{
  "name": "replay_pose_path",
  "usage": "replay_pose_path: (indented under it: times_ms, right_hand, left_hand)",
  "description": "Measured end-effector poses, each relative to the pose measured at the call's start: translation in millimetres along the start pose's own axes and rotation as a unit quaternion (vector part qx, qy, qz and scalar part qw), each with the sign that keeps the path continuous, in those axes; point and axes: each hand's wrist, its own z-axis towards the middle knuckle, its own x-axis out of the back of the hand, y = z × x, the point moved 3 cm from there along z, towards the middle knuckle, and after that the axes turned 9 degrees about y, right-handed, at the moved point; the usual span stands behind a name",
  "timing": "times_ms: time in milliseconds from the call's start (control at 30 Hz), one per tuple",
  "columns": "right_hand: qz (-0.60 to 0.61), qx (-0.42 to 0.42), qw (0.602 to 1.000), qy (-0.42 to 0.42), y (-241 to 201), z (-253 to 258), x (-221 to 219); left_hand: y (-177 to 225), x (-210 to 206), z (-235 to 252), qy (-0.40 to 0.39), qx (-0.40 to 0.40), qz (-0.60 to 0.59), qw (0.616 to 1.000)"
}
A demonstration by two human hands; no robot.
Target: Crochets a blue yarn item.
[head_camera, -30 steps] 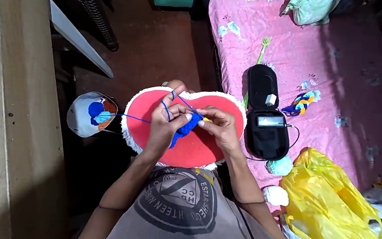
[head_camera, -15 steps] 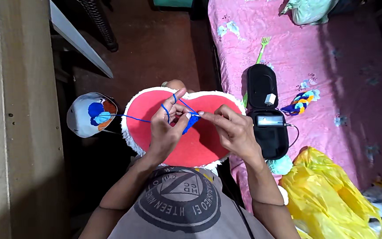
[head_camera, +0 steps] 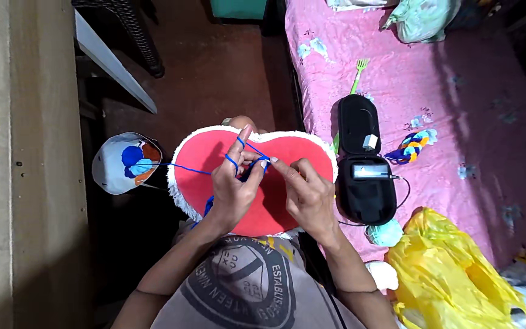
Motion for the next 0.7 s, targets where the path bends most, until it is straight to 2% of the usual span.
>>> replay_pose_path:
  times_ms: [67,133,167,233,267,300,333,400,467,533,633,700]
  right_hand:
    - [0.025,-0.032,0.999,0.019,-5.0,-1.9,-5.6]
    - [0.101,-0.089,0.991,0.026,-8.0,-2.3,-12.4]
    - [0.173,-0.136,0.975,0.020,-7.4,-2.2,-16.0]
    - [0.332,-0.222,0.917,0.010,-3.7,-0.4,-21.8]
    - [0.367,-0.233,0.900,0.015,-2.4,0.1,-24.2]
    - [0.356,-0.216,0.909,0.025,-1.3,-0.6,-25.5]
    - [0.302,-0.174,0.936,0.040,-0.1,-1.5,-25.4]
    - [0.144,-0.067,0.984,0.078,-0.8,-1.0,-20.9]
    - [0.014,0.016,0.995,0.100,-3.8,0.8,-14.4]
    - [-0.056,0.071,0.990,0.108,-4.8,3.0,-8.6]
    - [-0.033,0.097,0.992,0.078,3.3,7.0,-1.7]
    - [0.089,0.030,0.995,0.028,17.0,8.8,0.5]
  left_hand:
    - [-1.8,-2.7,-1.9,0.019,-0.012,-0.013,1.000]
    - [-2.7,-5.6,-4.0,0.031,-0.032,-0.039,0.998]
    - [-2.5,-6.2,-4.5,0.032,-0.036,-0.054,0.997]
    - [-0.4,-3.7,-3.2,0.016,-0.026,-0.073,0.997]
    - [0.9,-1.2,-1.2,0.007,-0.017,-0.074,0.997]
    - [2.4,1.7,1.0,-0.003,-0.009,-0.068,0.998]
    - [3.9,4.4,3.1,-0.010,-0.002,-0.062,0.998]
    - [6.0,8.2,6.0,-0.020,0.007,-0.040,0.999]
    - [6.6,9.4,8.0,-0.020,0.014,-0.016,1.000]
    - [5.8,9.9,9.8,-0.020,0.015,-0.001,1.000]
    - [5.3,10.3,11.8,-0.031,0.030,-0.018,0.999]
    - [5.0,10.5,13.2,-0.046,0.057,-0.056,0.996]
